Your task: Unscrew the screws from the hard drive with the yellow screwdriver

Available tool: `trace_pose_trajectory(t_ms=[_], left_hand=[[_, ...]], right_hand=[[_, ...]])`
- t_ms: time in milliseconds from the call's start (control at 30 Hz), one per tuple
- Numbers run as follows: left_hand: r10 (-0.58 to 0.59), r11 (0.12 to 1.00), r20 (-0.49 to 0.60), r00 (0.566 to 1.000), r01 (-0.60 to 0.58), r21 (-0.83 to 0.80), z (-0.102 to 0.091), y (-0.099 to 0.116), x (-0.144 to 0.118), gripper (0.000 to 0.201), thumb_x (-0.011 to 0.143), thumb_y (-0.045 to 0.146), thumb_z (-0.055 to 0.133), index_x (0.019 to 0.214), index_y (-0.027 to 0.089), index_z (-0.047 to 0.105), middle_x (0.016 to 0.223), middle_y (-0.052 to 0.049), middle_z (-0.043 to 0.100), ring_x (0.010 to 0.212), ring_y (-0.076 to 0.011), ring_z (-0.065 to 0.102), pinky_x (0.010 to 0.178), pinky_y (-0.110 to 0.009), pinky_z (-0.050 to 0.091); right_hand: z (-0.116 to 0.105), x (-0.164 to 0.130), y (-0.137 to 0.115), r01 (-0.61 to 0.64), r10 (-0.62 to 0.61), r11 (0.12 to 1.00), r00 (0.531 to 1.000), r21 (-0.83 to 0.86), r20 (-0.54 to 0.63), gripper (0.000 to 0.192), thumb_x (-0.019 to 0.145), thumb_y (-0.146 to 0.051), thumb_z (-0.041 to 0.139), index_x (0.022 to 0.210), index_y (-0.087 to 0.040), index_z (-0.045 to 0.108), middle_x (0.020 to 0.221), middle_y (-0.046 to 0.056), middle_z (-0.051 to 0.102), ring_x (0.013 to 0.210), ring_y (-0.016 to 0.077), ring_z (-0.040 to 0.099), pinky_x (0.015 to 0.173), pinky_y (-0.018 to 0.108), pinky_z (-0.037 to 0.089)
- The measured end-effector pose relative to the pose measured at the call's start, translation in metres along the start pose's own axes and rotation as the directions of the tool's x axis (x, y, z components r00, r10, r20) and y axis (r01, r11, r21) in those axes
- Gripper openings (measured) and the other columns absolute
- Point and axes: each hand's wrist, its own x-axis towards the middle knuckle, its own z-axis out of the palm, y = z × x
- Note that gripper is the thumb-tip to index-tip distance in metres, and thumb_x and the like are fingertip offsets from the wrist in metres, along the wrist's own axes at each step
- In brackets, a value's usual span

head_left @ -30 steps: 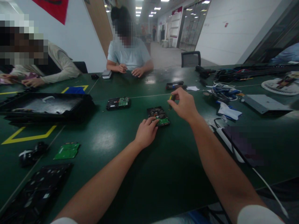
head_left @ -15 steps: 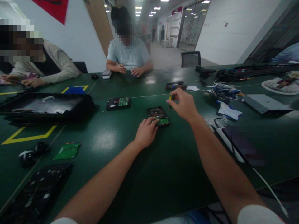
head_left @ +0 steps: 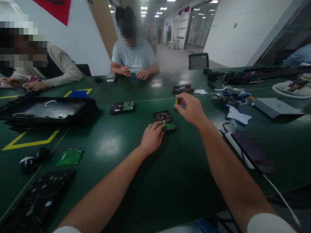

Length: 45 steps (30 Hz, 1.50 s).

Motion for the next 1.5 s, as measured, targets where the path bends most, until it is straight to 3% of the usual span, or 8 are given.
trace_pose_trajectory(t_ms=[133,333,500,700,800,1133,1267,1500], left_hand=[[0.000,1.000,0.009,1.000,0.001,0.000,-0.0007,0.0002,-0.0002,0.043,0.107,0.027,0.051,0.148,0.020,0.060,0.151,-0.012,0.059,0.122,-0.0324,0.058,0.104,-0.053,0.054],[-0.007,1.000,0.013,1.000,0.008,-0.008,0.0000,0.0000,-0.0001,0.043,0.106,0.028,0.052,0.148,0.021,0.060,0.152,-0.011,0.059,0.122,-0.0325,0.059,0.104,-0.053,0.054],[-0.007,1.000,0.011,1.000,0.007,-0.008,0.0000,0.0009,0.0006,0.043,0.106,0.027,0.052,0.148,0.022,0.060,0.151,-0.011,0.060,0.123,-0.0324,0.059,0.105,-0.053,0.054],[-0.008,1.000,0.014,1.000,0.008,-0.001,-0.0006,0.0010,0.0003,0.043,0.106,0.027,0.053,0.148,0.021,0.060,0.151,-0.011,0.059,0.122,-0.0321,0.059,0.105,-0.053,0.054],[-0.005,1.000,0.009,1.000,0.005,-0.001,-0.0009,0.0008,-0.0004,0.042,0.106,0.026,0.053,0.147,0.021,0.061,0.151,-0.011,0.059,0.121,-0.0318,0.060,0.105,-0.053,0.055],[-0.055,0.998,-0.019,0.998,0.055,-0.034,0.0030,-0.0018,-0.0030,0.044,0.103,0.028,0.057,0.146,0.023,0.063,0.162,-0.017,0.041,0.116,-0.0304,0.064,0.102,-0.056,0.059],[-0.046,0.998,-0.019,0.999,0.045,-0.043,0.0022,-0.0016,-0.0029,0.043,0.103,0.028,0.057,0.146,0.025,0.063,0.161,-0.016,0.044,0.122,-0.0327,0.062,0.104,-0.058,0.057],[-0.035,0.999,0.004,0.999,0.035,-0.025,0.0005,-0.0003,-0.0017,0.044,0.105,0.028,0.054,0.148,0.024,0.060,0.158,-0.014,0.051,0.131,-0.0347,0.058,0.107,-0.057,0.054]], right_hand=[[0.0012,0.0000,0.0004,-0.066,0.066,0.998,0.997,0.004,-0.047,0.032,0.083,-0.022,0.080,0.110,-0.022,0.062,0.106,0.010,0.074,0.091,0.0293,0.072,0.087,0.047,0.059],[0.0016,-0.0005,-0.0004,0.018,-0.018,1.000,1.000,-0.024,0.009,0.030,0.087,-0.021,0.074,0.115,-0.023,0.065,0.113,0.010,0.074,0.097,0.0296,0.072,0.093,0.049,0.058],[0.0008,-0.0008,0.0005,-0.081,0.080,0.997,0.996,-0.018,-0.038,0.032,0.083,-0.022,0.078,0.112,-0.023,0.062,0.106,0.010,0.074,0.092,0.0298,0.072,0.088,0.048,0.059],[-0.0002,0.0000,-0.0004,0.003,-0.003,1.000,1.000,-0.027,0.010,0.031,0.086,-0.021,0.073,0.115,-0.024,0.064,0.112,0.010,0.072,0.098,0.0294,0.070,0.094,0.049,0.058],[-0.0004,-0.0001,-0.0011,-0.034,0.034,0.999,0.999,-0.026,-0.026,0.030,0.083,-0.020,0.074,0.111,-0.024,0.062,0.110,0.010,0.071,0.095,0.0291,0.069,0.091,0.048,0.058],[-0.0007,0.0003,-0.0003,0.009,-0.009,1.000,1.000,-0.016,-0.006,0.032,0.083,-0.020,0.074,0.114,-0.022,0.064,0.115,0.012,0.070,0.099,0.0300,0.069,0.095,0.049,0.058],[-0.0011,0.0002,-0.0004,-0.069,0.069,0.998,0.997,-0.005,-0.047,0.031,0.082,-0.025,0.078,0.108,-0.024,0.061,0.107,0.009,0.071,0.094,0.0297,0.068,0.090,0.049,0.058],[-0.0042,0.0008,-0.0029,0.000,-0.001,0.998,1.000,-0.057,-0.012,0.029,0.082,-0.020,0.076,0.108,-0.023,0.063,0.111,0.011,0.071,0.096,0.0295,0.068,0.092,0.049,0.057]])
